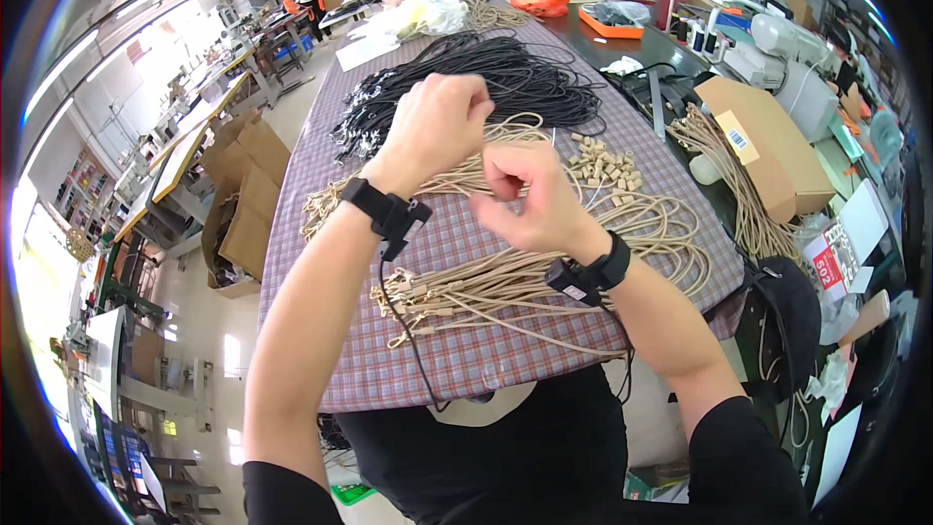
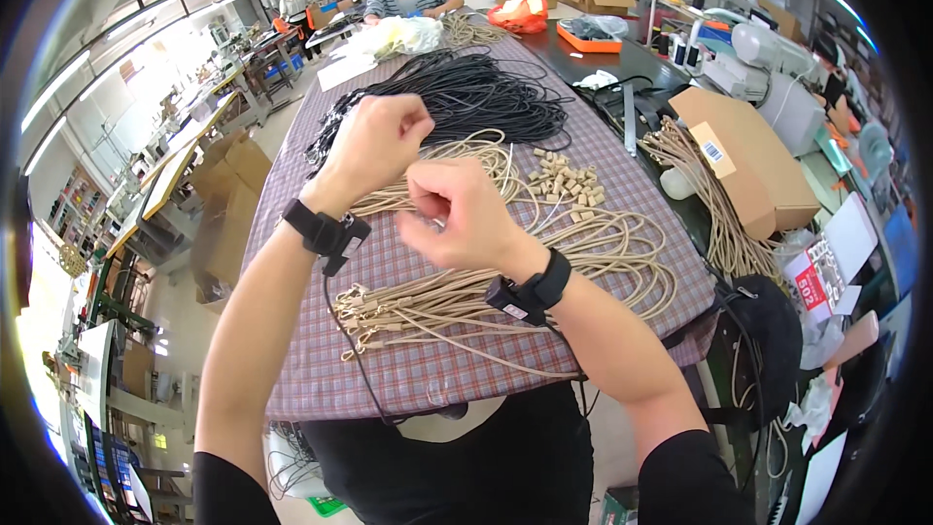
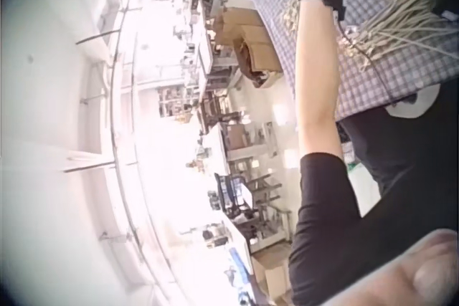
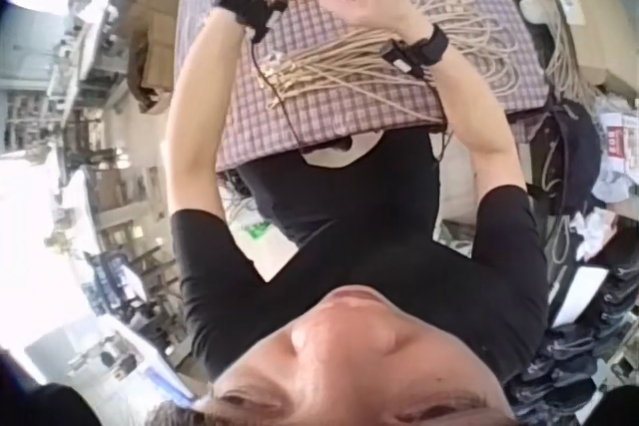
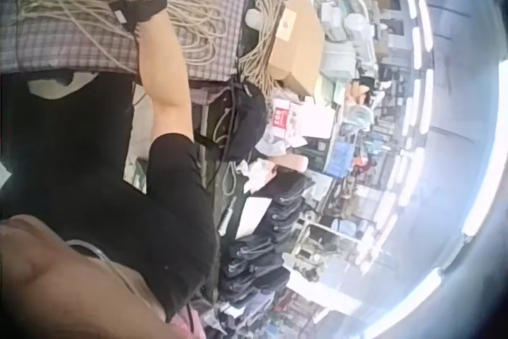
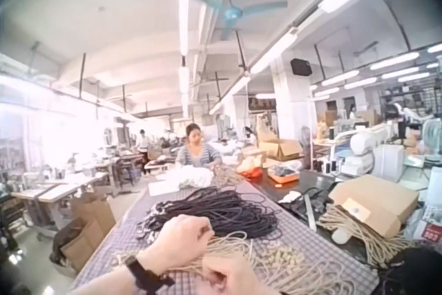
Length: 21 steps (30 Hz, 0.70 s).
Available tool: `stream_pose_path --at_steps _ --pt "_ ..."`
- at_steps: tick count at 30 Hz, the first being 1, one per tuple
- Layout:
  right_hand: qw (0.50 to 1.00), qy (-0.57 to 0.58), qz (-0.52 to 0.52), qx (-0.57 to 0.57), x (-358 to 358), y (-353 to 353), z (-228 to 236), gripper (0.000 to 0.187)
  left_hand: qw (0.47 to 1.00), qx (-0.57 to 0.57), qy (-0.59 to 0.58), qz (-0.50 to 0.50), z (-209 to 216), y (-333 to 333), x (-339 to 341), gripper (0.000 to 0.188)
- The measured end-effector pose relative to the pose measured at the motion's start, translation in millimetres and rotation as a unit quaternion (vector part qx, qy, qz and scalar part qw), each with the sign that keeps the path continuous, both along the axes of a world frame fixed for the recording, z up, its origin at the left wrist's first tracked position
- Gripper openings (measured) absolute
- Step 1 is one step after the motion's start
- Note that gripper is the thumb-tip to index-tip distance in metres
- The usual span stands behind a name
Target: The person assembles beige cords by attaching small wooden beads and metal clasps. They use a thin white wire to thread the beads onto the cords and then secure the clasps. The person works at a table in a workshop, handling the cords one at a time.
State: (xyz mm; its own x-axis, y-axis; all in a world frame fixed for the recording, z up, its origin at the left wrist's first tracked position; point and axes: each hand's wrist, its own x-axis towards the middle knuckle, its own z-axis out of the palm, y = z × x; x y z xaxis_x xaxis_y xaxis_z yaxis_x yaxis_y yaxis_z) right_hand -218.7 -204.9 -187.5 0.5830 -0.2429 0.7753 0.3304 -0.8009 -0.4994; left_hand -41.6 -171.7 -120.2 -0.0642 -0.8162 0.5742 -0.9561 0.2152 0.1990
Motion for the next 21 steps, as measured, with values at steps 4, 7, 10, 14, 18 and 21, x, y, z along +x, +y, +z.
stream_pose_path --at_steps 4,7,10,14,18,21 --pt "0.984 -0.138 -0.060 -0.095 14 19 4 0.028 0.979 0.066 -0.190 -0.009 -12 -8 8 0.017" --pt "0.971 -0.143 -0.100 -0.161 12 24 9 0.037 0.974 -0.047 -0.199 -0.099 -44 -15 2 0.020" --pt "0.979 -0.059 -0.102 -0.166 2 13 -4 0.043 0.952 -0.036 -0.282 -0.115 -70 -27 -28 0.012" --pt "0.986 -0.099 0.001 -0.133 21 11 -3 0.032 0.938 0.053 -0.336 -0.062 -66 -1 -49 0.017" --pt "0.987 -0.024 -0.100 -0.123 -5 20 -3 0.027 0.935 0.103 -0.330 -0.084 -61 2 -69 0.018" --pt "0.979 0.083 -0.176 -0.056 -22 32 21 0.031 0.931 0.119 -0.330 -0.103 -60 6 -78 0.019"
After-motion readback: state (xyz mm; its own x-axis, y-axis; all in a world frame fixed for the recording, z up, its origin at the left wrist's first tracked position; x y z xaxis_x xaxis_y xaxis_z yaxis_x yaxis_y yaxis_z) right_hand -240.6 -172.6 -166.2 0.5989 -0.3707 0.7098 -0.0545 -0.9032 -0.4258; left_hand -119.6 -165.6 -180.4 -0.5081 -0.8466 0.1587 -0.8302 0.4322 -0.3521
